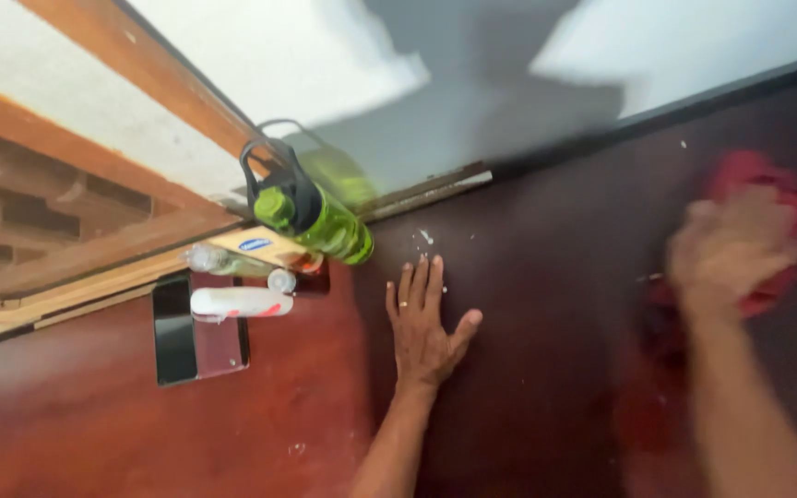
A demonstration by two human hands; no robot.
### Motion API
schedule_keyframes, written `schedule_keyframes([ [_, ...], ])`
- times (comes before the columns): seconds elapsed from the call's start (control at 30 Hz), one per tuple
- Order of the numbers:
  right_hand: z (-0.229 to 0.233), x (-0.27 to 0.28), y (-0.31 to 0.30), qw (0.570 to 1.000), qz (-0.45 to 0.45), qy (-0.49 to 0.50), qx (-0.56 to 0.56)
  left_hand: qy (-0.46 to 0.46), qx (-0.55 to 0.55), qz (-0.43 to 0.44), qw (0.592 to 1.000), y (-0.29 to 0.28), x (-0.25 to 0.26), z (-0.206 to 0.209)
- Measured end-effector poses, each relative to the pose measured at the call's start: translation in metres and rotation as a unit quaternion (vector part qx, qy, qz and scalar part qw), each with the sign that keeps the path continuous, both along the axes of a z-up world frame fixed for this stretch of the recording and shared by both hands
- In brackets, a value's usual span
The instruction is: The person is seen wiping small bottles, phones, and the top surface of a wooden cabinet using a red cloth.
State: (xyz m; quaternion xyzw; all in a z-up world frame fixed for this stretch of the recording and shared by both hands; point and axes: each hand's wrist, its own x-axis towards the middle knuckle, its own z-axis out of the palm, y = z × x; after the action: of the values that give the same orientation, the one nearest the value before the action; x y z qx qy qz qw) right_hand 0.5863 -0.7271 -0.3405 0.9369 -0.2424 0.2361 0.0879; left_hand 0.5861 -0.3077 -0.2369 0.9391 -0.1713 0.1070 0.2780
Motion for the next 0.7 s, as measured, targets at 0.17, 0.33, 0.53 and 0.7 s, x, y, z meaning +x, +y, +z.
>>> schedule_keyframes([
  [0.17,0.103,-0.053,0.250,0.953,0.275,0.033,0.121,-0.019,-0.056,-0.001,0.998,0.005,-0.004,-0.013],
  [0.33,0.139,-0.093,0.252,0.849,0.511,0.041,0.127,-0.029,-0.084,-0.024,0.996,0.051,-0.051,-0.008],
  [0.53,0.080,-0.120,0.160,0.910,0.349,0.223,0.008,-0.033,-0.149,0.041,0.987,0.157,-0.139,-0.005],
  [0.7,0.117,-0.149,0.358,0.903,0.407,0.114,0.078,0.070,-0.423,0.099,0.898,0.179,-0.163,0.009],
])
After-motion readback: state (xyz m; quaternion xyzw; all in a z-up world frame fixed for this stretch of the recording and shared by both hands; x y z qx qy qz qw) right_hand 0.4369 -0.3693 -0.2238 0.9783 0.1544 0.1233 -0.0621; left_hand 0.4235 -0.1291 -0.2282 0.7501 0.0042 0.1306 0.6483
